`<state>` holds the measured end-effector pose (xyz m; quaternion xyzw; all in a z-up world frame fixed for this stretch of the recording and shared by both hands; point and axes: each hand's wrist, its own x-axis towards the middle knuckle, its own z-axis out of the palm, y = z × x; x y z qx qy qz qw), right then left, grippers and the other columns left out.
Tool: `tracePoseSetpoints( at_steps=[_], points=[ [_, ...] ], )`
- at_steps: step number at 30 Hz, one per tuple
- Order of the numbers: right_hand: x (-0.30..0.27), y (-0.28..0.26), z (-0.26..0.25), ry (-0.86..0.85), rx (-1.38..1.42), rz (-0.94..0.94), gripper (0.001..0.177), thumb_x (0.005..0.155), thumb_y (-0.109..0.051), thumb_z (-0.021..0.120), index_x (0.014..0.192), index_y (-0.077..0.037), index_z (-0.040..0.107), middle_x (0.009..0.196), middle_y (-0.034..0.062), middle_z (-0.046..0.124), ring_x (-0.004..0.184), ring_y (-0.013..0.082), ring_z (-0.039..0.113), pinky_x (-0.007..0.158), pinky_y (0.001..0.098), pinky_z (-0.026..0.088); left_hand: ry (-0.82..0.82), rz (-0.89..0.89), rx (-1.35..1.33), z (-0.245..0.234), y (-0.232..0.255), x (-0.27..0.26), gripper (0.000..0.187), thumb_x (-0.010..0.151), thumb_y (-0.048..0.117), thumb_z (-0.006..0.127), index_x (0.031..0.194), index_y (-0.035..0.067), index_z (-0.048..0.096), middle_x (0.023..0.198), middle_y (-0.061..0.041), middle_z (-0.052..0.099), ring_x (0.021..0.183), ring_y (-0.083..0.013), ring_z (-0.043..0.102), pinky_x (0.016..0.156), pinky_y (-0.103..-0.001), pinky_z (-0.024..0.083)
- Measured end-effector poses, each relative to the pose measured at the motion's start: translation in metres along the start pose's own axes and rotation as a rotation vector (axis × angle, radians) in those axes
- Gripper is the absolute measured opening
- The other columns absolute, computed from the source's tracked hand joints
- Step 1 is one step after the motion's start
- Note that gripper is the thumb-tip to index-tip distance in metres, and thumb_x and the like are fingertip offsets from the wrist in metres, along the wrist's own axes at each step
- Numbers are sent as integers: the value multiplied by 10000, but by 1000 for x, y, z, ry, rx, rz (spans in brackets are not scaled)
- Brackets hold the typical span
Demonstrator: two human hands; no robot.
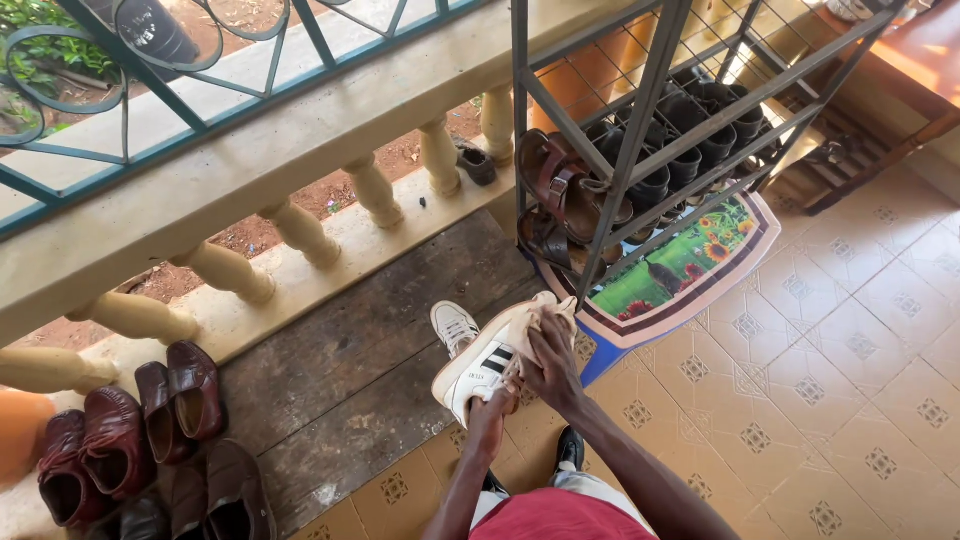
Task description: Wiping and organizing shoes on a rack.
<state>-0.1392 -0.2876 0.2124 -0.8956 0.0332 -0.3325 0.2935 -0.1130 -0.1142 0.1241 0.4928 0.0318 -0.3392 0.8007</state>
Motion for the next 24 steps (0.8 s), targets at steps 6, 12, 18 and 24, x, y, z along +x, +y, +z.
tracePoseSetpoints(
  at_steps=[6,12,18,24],
  points=[
    [13,-19,-12,-311,237,-128,518,764,-95,796,1249,2,640,1405,199,566,1442,413,448,1199,530,357,-74,118,399,33,25,-15,549,894,178,677,1390,-14,538,1312,-106,642,1183,-189,606,1004,-328,485],
    [37,-26,-21,-335,279,-143,496,769,-154,848,1208,-22,658,1447,232,515,1409,392,416,1140,556,349,-99,221,693,26,10,-4,485,916,118,616,1380,-8,554,1260,-179,652,1141,-255,604,970,-352,489],
    [26,0,4,-292,148,-212,464,815,-75,802,1265,-70,690,1476,155,577,1480,348,447,1227,563,341,-71,158,742,37,13,5,472,903,118,624,1357,13,554,1212,-157,661,1072,-271,638,941,-385,518],
    [35,-38,-18,-449,196,-403,513,761,-117,850,1261,-137,737,1446,137,605,1415,334,495,1202,546,347,-177,734,1003,-13,-53,41,496,1007,134,557,1443,-43,400,1405,-247,508,1260,-346,559,1056,-409,487]
  ],
)
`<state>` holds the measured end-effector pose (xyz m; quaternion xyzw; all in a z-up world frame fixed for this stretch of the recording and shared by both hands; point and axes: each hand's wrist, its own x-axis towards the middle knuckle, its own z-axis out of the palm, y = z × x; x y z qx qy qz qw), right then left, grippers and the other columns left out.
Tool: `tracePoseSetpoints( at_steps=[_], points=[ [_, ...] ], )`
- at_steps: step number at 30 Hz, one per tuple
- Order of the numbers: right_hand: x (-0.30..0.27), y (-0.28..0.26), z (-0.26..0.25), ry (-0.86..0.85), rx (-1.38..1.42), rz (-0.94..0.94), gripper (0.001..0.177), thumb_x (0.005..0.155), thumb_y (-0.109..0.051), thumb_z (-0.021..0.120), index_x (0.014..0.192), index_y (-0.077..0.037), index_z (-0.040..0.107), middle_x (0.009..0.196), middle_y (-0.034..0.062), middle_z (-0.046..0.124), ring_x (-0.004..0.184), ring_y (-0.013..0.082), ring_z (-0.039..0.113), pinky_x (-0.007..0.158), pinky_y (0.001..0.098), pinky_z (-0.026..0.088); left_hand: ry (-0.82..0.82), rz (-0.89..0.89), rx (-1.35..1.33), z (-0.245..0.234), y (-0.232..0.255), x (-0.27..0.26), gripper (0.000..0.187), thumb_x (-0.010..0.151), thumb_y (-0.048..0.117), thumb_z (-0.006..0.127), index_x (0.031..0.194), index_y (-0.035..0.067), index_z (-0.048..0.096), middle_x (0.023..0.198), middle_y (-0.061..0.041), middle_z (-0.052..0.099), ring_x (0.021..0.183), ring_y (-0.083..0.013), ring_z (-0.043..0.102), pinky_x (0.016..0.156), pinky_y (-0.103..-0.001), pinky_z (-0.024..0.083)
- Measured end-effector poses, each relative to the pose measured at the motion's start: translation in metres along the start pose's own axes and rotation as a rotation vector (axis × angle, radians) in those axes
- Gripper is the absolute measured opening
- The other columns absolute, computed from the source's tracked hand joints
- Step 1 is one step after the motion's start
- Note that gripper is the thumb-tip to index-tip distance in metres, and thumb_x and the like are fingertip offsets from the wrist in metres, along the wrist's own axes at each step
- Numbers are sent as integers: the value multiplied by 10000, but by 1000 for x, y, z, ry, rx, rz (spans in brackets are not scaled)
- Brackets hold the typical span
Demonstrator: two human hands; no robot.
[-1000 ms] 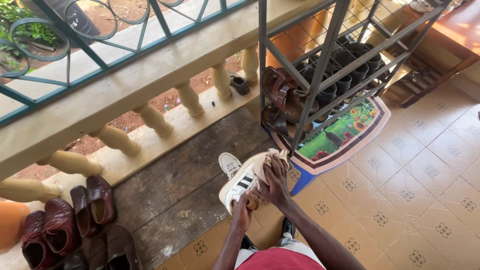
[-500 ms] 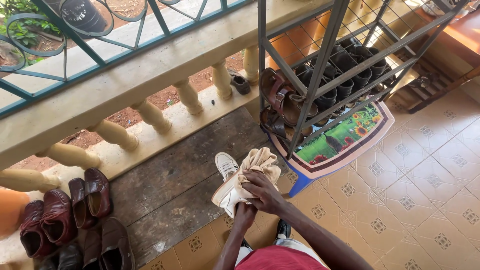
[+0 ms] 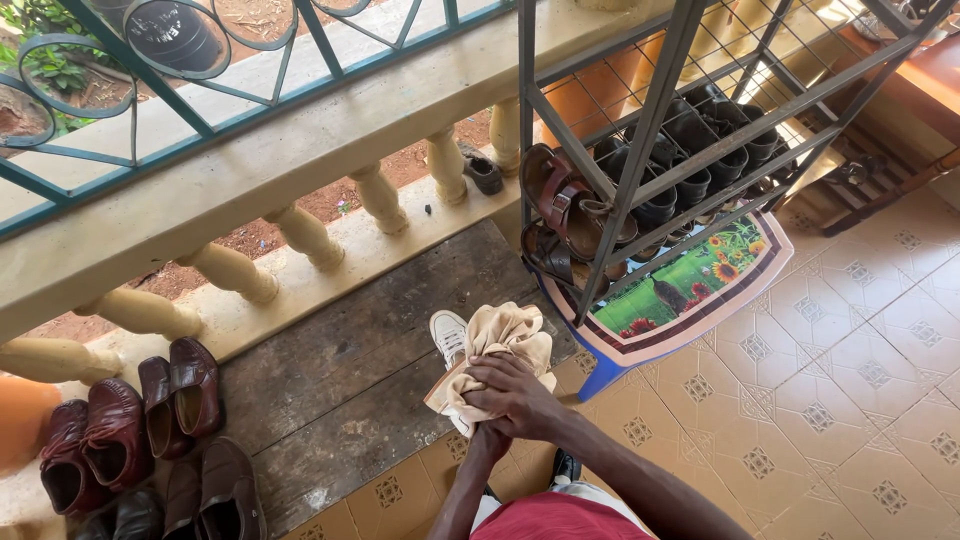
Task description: Wiping and organizing shoes on a rack.
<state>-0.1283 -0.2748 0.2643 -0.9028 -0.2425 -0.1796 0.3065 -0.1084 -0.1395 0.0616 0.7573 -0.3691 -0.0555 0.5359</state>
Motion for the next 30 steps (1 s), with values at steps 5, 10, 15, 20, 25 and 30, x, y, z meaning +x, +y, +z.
tracePoseSetpoints(
  at_steps=[5,10,15,20,25,30],
  points=[
    [-3,25,-4,140,-12,114,512,752,-226,897,1204,-72,714,1358,194,592,1326,369,482,1124,549,349,-131,-257,-88,-26,59,21,401,1008,137,547,1389,19,502,1356,-181,591,1244,-305,620,1063,-386,526],
    [-1,28,0,145,-111,140,526,734,-264,912,1199,-101,729,1226,133,623,1206,299,553,1123,531,372,-149,-438,-173,-32,83,34,458,957,171,597,1382,23,516,1346,-190,625,1254,-301,606,1053,-424,489],
    [3,2,4,-12,15,-19,545,703,-241,909,1209,-129,742,1212,121,646,1167,286,570,1105,509,416,-64,-136,-3,4,12,-1,488,1041,245,555,1459,38,410,1411,-211,521,1313,-283,554,1096,-415,496],
    [-24,49,32,-66,-14,54,517,799,-235,897,1279,-125,739,1262,147,652,1143,292,586,1029,473,477,-174,-325,10,-20,54,3,432,1011,291,551,1371,59,498,1274,-161,581,1157,-247,568,978,-394,490],
    [-21,67,15,224,-155,394,503,792,-283,897,1229,-102,728,1282,196,648,1171,331,593,1025,552,450,-134,-693,-154,-45,114,22,412,936,344,665,1196,25,688,1080,-135,739,981,-266,701,888,-406,528],
    [-18,27,25,71,-64,237,480,786,-255,881,1225,-112,747,1239,161,662,1127,316,608,1016,533,461,-247,-634,-59,-12,51,-1,480,983,381,648,1303,26,597,1170,-182,694,1073,-298,675,969,-427,506]
  ],
)
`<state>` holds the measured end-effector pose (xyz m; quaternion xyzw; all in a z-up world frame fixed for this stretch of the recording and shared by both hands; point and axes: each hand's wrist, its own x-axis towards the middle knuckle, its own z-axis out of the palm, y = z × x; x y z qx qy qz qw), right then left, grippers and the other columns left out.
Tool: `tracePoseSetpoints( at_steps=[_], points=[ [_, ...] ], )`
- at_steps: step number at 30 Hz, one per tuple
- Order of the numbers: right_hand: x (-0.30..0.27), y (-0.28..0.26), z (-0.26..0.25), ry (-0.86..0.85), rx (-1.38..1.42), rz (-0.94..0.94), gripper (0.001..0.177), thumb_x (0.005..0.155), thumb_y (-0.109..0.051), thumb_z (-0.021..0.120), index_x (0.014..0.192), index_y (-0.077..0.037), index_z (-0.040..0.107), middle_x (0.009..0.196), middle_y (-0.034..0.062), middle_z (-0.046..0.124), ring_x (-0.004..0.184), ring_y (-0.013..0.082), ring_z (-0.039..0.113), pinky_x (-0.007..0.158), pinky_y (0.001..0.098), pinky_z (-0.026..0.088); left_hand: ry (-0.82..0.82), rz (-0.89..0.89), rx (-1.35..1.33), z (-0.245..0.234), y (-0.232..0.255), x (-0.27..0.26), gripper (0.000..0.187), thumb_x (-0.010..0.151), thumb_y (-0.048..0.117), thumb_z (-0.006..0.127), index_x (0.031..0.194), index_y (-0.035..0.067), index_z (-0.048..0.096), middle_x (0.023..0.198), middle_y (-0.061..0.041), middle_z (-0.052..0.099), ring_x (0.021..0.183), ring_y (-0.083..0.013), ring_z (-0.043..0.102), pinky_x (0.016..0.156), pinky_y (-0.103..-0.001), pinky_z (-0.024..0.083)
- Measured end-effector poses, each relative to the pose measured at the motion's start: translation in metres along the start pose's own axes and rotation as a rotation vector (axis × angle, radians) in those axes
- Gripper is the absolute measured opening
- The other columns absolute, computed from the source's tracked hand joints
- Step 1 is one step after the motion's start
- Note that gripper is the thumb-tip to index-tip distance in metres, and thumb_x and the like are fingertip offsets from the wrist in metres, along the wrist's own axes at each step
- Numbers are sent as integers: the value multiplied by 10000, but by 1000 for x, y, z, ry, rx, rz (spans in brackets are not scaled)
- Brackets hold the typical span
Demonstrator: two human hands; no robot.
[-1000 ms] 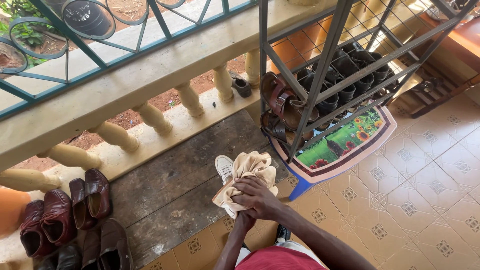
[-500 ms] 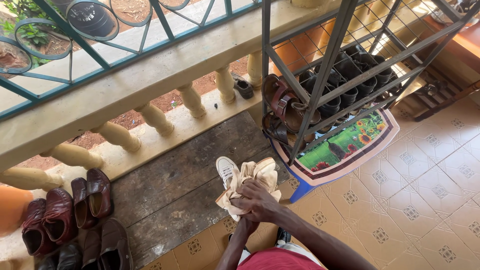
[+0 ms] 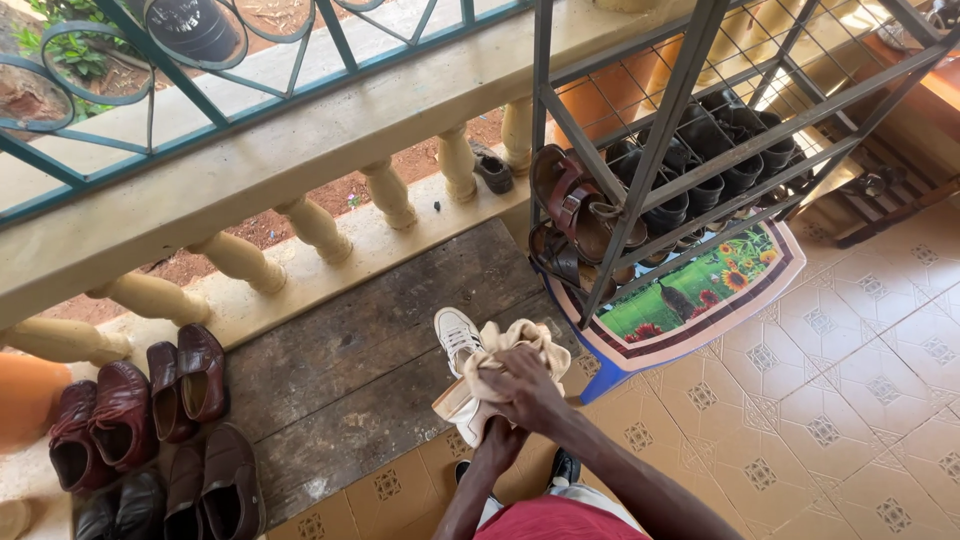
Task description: Wiping and organizing shoes on a rack.
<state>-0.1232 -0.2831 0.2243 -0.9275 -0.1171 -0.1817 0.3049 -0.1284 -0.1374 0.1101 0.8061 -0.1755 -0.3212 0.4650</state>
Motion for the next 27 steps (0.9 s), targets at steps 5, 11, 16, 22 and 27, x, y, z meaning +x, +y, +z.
tracePoseSetpoints(
  at_steps=[5,11,16,22,27],
  points=[
    [-7,-20,-8,-40,54,-208,495,730,-203,867,1191,-70,746,1206,194,646,1151,339,598,968,500,519,-31,173,209,20,-46,9,471,1031,385,613,1333,24,593,1256,-220,639,1133,-322,652,980,-434,515],
    [7,9,-32,87,291,301,555,884,-340,799,1285,14,649,1200,151,607,999,230,646,746,377,639,-46,282,487,2,1,-10,442,1045,365,553,1371,80,639,1299,-234,589,1133,-346,628,938,-435,528],
    [16,4,-52,-103,-48,416,682,874,-301,748,1402,15,453,1233,231,495,1014,323,585,823,484,574,122,51,15,-13,52,-24,523,921,433,681,1243,21,670,1132,-213,715,1031,-311,663,885,-437,504],
    [-17,-12,-17,-166,24,-49,832,812,-125,802,1542,-86,406,1464,209,512,1208,365,568,989,518,538,-86,51,94,26,-48,25,371,1112,341,450,1311,37,527,1164,-180,675,1004,-255,696,906,-382,602],
    [-16,-29,-29,-202,145,-114,743,753,-133,868,1424,-162,550,1464,138,551,1313,350,532,1080,541,468,20,242,101,27,-51,26,391,1058,314,518,1355,62,479,1245,-164,631,1027,-241,689,895,-350,592]
  ],
)
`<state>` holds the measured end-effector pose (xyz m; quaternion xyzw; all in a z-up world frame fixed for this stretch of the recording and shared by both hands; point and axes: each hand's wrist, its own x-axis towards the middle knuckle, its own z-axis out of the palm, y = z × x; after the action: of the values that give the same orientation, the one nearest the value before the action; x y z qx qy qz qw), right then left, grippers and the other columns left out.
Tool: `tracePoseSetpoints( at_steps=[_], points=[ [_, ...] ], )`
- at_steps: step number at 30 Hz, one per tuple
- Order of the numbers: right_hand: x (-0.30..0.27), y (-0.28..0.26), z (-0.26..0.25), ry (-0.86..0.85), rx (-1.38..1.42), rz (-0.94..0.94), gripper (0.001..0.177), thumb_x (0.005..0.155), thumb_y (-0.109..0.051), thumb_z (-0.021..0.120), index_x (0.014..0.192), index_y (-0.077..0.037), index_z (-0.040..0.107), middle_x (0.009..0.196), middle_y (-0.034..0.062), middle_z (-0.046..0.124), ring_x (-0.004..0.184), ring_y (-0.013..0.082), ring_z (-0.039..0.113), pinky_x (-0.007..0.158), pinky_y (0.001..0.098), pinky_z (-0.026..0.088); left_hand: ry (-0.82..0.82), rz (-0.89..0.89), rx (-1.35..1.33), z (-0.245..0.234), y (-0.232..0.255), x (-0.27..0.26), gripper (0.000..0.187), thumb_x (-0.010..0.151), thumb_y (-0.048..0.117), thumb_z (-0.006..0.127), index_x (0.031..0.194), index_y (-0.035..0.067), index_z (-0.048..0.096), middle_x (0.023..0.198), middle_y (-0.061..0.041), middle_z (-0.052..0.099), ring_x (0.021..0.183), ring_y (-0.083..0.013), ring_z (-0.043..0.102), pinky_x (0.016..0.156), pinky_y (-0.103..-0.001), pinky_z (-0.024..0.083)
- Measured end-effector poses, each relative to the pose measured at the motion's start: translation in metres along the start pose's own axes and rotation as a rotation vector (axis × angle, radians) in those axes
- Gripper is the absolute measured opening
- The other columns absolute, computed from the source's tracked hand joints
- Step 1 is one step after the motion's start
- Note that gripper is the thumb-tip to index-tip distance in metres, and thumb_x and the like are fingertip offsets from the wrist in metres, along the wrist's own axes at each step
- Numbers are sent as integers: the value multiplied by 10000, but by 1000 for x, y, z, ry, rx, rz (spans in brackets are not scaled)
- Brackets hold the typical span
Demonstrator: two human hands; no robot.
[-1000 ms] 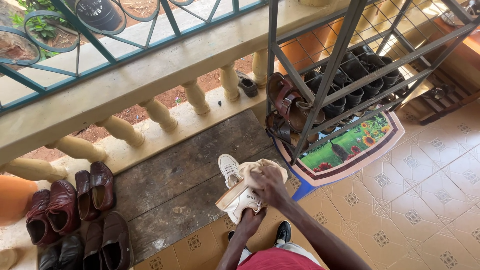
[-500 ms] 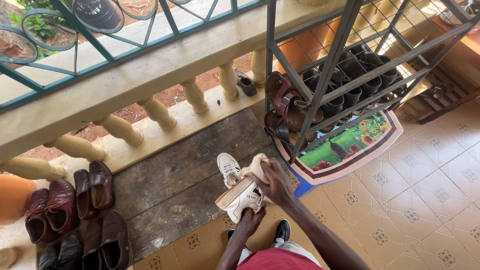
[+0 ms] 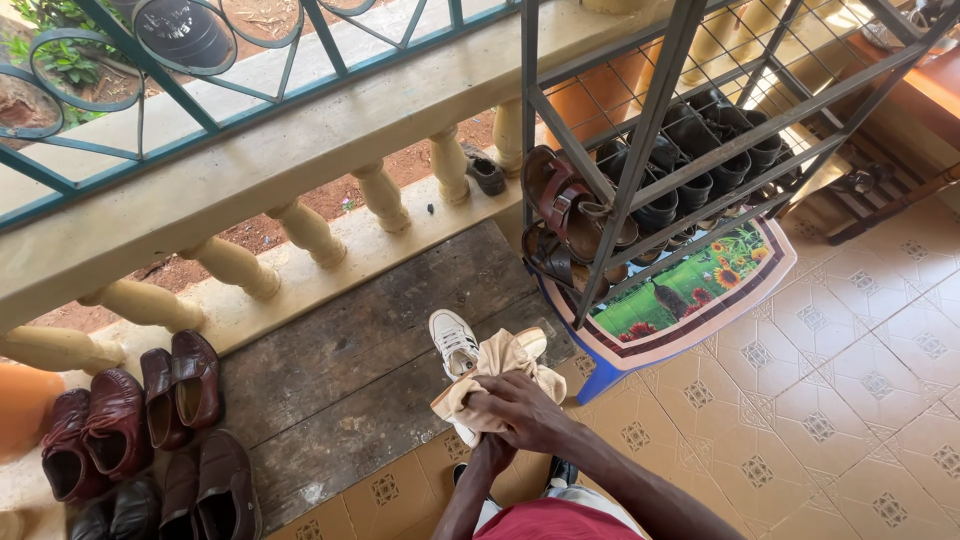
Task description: Wiping and organizing shoes on a rack.
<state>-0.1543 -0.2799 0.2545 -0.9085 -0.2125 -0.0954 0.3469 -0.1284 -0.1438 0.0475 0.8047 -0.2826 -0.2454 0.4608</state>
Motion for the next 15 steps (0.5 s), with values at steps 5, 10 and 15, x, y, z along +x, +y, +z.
tracePoseSetpoints(
  at_steps=[5,10,15],
  points=[
    [-1,32,4,43,-73,24,595,765,-58,827,1337,-166,704,1466,136,586,1342,343,500,1113,517,426,97,138,11,-24,42,-9,447,1016,293,571,1390,83,443,1307,-150,597,1045,-230,683,886,-324,585],
    [4,44,-24,232,16,171,627,656,-82,873,1248,-137,674,1321,146,611,1288,357,536,1130,535,374,38,-203,-188,-57,109,-24,462,960,277,656,1347,30,599,1207,-188,717,1050,-291,694,955,-428,549],
    [-1,26,14,110,-31,-7,559,779,-92,869,1298,-253,737,1301,95,692,1232,273,604,1121,483,446,101,33,-70,-26,61,-22,499,992,243,633,1416,35,471,1295,-193,630,1151,-307,649,973,-437,538]
  ],
)
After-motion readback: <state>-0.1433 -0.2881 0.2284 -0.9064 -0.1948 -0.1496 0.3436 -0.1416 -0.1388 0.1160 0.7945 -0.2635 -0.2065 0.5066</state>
